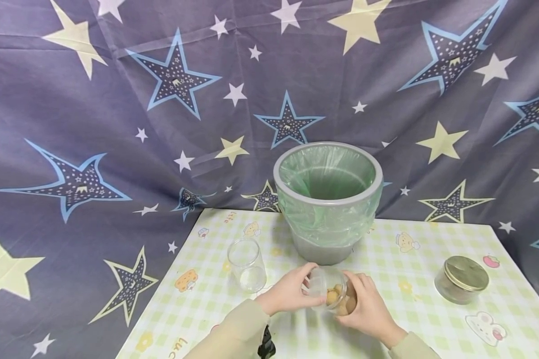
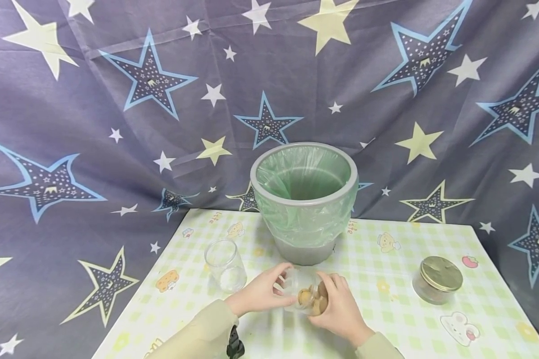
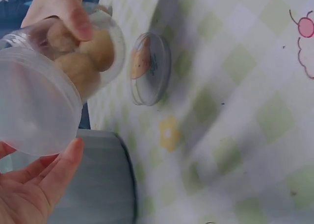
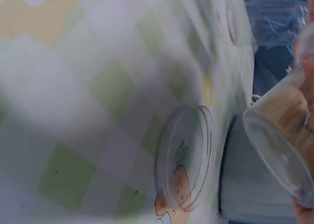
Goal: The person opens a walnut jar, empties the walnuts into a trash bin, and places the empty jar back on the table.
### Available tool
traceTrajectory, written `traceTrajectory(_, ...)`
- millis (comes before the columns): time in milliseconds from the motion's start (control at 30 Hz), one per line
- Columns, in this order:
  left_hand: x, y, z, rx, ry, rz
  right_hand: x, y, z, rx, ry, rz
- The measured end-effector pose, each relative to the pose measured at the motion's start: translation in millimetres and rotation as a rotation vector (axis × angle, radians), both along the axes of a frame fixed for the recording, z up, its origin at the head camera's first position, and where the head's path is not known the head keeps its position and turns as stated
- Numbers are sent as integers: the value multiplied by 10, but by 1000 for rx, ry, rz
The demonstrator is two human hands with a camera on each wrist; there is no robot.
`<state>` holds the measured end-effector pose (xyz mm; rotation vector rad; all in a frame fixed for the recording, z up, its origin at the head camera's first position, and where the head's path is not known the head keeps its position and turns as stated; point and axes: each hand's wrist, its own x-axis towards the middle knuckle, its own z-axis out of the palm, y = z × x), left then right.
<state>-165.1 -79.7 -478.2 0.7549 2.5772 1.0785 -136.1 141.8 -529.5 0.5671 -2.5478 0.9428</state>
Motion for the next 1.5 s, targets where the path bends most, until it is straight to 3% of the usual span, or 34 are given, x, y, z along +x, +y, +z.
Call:
traceTrajectory(267, 25, -35, -208, 114, -138, 90, -3, 212, -16, -177, -155, -60)
traceTrajectory(567, 1, -17, -531, -27, -101, 95, 63, 370, 0, -273, -202, -145)
traceTrajectory(733, -27, 5, -655, -41, -79, 124, 95, 440, 41, -279, -222, -172)
traceTrajectory(1033, -2, 42, -729, -63, -58, 114, 100, 512, 2, -320, -158, -150)
traceTrajectory(1500, -20, -23, -808, -151, -15, 74, 100, 529, -9, -332, -141, -132)
